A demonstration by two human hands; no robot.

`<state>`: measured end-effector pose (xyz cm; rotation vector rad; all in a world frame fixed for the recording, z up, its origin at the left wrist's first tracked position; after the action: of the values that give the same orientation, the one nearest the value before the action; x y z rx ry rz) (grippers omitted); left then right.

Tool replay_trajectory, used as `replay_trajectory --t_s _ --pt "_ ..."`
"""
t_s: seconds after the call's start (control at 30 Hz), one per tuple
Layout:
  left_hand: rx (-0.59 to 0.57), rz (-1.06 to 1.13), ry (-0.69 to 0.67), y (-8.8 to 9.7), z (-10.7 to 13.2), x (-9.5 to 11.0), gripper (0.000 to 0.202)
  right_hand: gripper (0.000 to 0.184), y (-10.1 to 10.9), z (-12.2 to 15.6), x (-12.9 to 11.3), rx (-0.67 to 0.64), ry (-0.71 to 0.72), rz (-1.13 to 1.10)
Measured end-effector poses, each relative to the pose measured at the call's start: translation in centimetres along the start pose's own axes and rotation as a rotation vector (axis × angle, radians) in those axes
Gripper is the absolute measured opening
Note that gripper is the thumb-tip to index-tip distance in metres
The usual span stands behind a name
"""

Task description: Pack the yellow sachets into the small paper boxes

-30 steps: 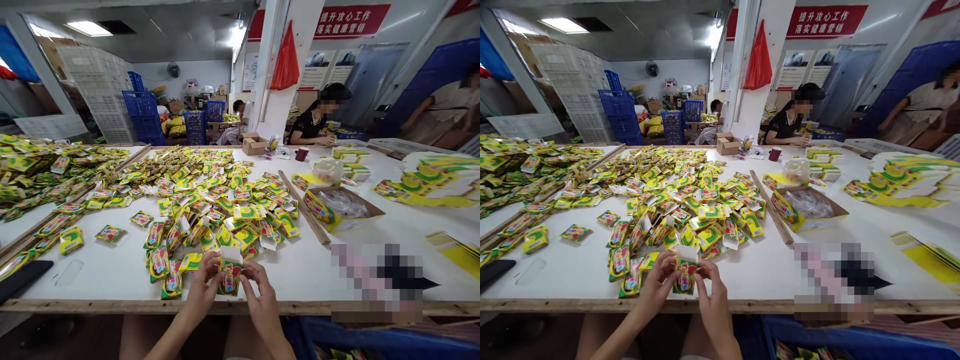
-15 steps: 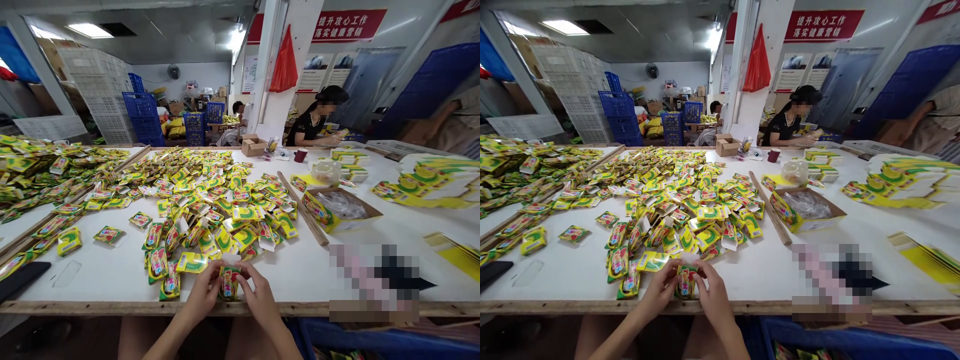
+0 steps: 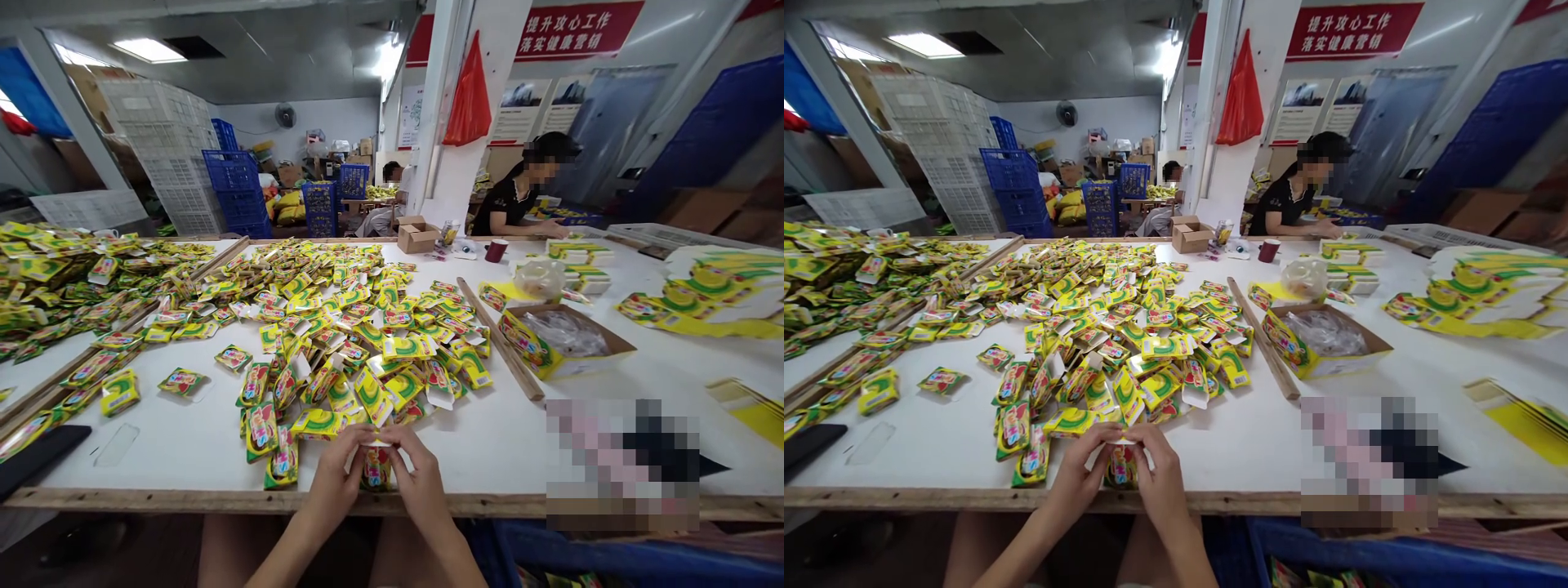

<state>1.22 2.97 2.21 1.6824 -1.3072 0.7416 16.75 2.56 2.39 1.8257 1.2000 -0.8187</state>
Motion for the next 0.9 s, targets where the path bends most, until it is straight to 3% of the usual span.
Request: replay_trajectory --t_s 0.2,0.53,0.73,0.9 --pt "0.022 -0.054 -0.047 0.5 -0.1 0.8 0.016 0.015 0.0 0.0 -0.8 0.004 0.033 -0.005" --pt "0.148 -0.044 0.182 -0.1 -0.8 1.0 0.019 0.016 -0.4 -0.8 -0.7 0.034 0.004 0.096" --pt "0.134 0.042 0.052 0.1 -0.5 0.1 0.012 0.014 0.0 -0.1 -0.3 0.006 0.021 0.048" --pt "0.035 0.031 -0.043 0.8 0.7 -0.2 0.019 0.015 -0.7 1.2 0.2 0.010 0.014 0.004"
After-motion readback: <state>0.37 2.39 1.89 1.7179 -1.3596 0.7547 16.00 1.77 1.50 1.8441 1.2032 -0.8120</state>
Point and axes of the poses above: each hand's wrist, its own z-axis away from the middle knuckle, its own y-axis out of the back of the hand, x = y × z, the point moved 2 cm from there along -z, towards the middle knuckle, and after that the axes turned 12 degrees about x, right-handed, at the moved point
